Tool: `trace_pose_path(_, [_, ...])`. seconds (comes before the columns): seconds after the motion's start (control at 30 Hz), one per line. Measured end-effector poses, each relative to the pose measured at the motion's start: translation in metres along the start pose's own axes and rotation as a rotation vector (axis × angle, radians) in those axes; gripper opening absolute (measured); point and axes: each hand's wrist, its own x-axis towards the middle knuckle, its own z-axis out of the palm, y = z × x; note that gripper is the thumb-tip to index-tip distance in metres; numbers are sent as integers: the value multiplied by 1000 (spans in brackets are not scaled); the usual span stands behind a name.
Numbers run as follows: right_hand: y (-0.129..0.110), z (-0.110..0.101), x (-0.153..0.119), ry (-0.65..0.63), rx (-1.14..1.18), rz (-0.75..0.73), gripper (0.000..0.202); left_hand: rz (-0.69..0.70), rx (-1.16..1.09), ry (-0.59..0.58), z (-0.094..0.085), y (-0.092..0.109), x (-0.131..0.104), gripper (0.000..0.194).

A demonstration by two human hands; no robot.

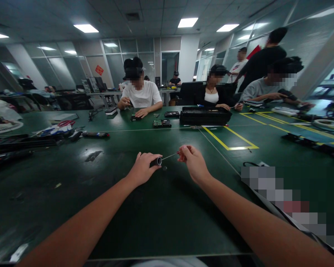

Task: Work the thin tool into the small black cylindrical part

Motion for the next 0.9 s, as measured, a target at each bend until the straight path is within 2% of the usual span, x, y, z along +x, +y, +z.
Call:
trace_pose_path(0.17, [-9,2,-7,12,-224,-135,32,-37,-27,4,-1,3,0,33])
trace_pose_path(0.3, [-17,3,-10,38,-220,-158,32,-58,-101,21,-1,4,0,25])
trace_pose_path(0.4, [-18,2,-10,46,-221,-161,37,-39,-109,22,-1,5,0,32])
trace_pose_path(0.5, [-16,2,-10,40,-223,-169,38,-26,-116,-41,-3,9,-2,46])
trace_pose_path(0.7, [-12,2,-9,38,-212,-175,35,24,-24,-143,-3,27,0,51])
trace_pose_path(0.9, [-12,2,-9,35,-211,-180,33,-4,119,-239,7,33,13,39])
